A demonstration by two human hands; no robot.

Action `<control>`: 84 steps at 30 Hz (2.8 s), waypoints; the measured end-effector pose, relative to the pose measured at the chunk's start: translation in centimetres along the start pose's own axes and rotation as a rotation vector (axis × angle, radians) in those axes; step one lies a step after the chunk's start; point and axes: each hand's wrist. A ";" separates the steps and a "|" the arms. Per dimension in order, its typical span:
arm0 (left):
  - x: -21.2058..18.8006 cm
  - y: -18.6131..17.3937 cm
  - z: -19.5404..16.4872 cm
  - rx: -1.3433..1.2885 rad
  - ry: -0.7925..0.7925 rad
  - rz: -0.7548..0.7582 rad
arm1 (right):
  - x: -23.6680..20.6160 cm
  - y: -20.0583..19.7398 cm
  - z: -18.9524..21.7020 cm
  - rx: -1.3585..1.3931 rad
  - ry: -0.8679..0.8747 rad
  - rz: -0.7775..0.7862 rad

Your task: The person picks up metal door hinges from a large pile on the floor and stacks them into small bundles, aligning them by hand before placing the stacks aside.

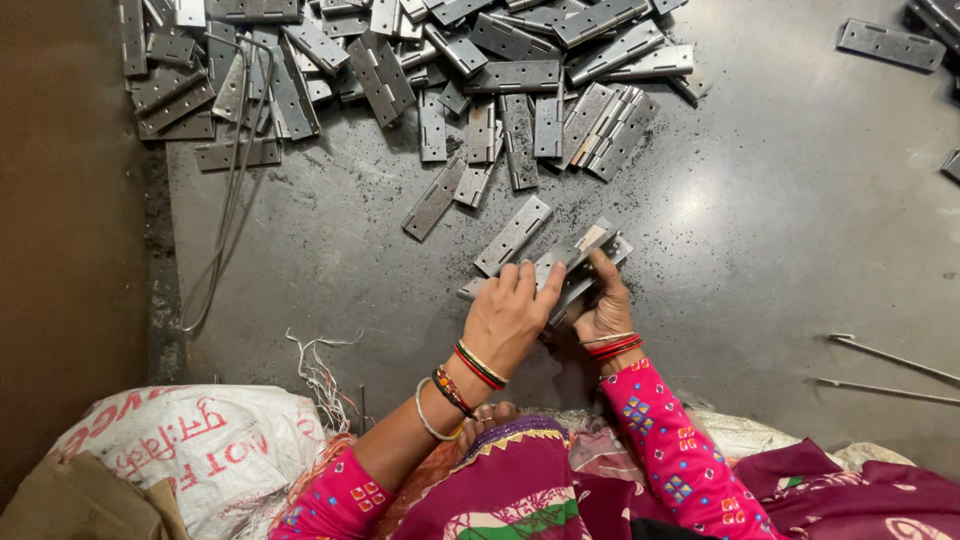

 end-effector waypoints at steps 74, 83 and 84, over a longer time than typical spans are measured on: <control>4.4 8.1 15.0 0.134 -0.467 -0.103 | -0.2 0.4 5.8 0.009 0.063 0.231; 10.2 7.1 14.5 -0.096 -0.850 0.184 | -0.6 1.1 4.8 -0.022 0.053 0.184; 9.7 7.4 14.5 -0.109 -0.839 0.146 | -0.6 1.0 4.8 -0.012 0.055 0.170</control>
Point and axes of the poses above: each hand's wrist, its own x-axis towards the middle knuckle, its own y-axis out of the palm, z = x × y, and after that the axes turned 4 degrees about z, right-handed
